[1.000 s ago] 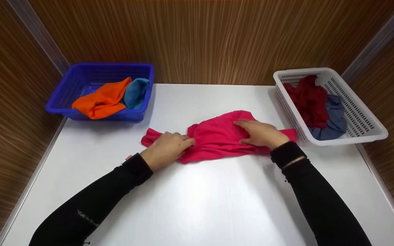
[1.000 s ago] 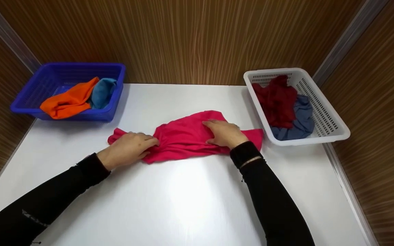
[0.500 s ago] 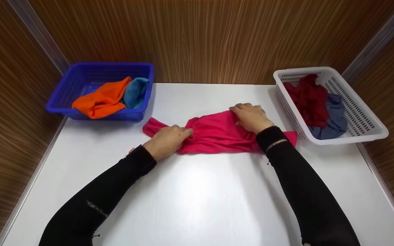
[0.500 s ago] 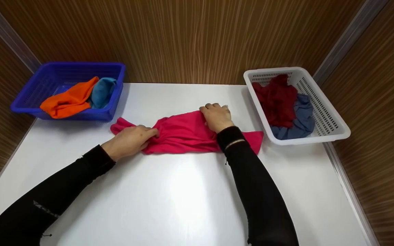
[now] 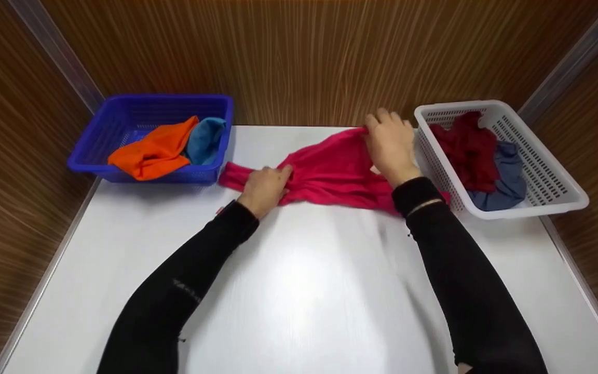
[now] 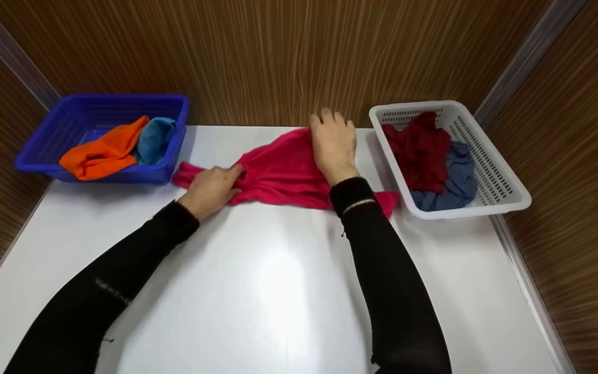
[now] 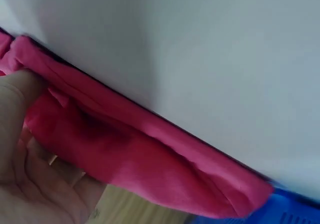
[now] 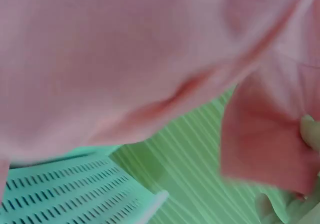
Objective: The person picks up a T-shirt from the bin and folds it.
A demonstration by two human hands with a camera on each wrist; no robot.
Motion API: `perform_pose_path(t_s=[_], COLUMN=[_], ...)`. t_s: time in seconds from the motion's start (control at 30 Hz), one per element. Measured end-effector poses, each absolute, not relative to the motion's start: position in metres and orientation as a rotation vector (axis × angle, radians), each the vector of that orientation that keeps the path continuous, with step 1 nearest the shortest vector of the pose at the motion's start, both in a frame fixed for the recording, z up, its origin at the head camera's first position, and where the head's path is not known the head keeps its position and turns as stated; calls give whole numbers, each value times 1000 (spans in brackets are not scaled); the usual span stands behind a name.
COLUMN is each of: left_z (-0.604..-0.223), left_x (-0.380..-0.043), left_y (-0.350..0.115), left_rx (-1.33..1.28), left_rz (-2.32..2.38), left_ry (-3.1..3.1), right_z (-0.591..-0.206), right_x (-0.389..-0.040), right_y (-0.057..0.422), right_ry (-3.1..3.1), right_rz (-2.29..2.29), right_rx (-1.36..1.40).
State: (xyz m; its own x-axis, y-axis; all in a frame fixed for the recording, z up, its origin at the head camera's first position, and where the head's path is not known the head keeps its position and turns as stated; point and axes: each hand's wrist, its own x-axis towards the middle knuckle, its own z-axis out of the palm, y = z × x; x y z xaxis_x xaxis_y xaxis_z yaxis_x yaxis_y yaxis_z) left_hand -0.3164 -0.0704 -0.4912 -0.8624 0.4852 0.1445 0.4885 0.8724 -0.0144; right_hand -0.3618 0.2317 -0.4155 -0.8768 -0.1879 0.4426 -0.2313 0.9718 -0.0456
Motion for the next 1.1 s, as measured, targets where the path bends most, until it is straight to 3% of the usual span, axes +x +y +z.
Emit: perform_pose_path(t_s=[0.3, 0.53, 0.73, 0.9, 1.1], left_z=[-458, -414, -392, -383, -366], left_x=[-352, -352, -340, -325, -308], left_y=[-61, -56, -52, -61, -94], left_rx=[-531, -836, -1127, -1049, -1020], left_rz=[-512, -1057, -1315, -1198, -1104], left_ry=[-2749, -2618, -2609, -2580, -2452], right_z=[-367, -345, -358, -381, -414], right_x=[-339, -303, -284, -282, -290], right_y=[222, 192, 180, 197, 243], right_ry=[-2460, -2336, -2336, -2619, -2964], right_rz=[357, 359, 413, 622, 404], right_rx=[405, 667, 816, 704, 526])
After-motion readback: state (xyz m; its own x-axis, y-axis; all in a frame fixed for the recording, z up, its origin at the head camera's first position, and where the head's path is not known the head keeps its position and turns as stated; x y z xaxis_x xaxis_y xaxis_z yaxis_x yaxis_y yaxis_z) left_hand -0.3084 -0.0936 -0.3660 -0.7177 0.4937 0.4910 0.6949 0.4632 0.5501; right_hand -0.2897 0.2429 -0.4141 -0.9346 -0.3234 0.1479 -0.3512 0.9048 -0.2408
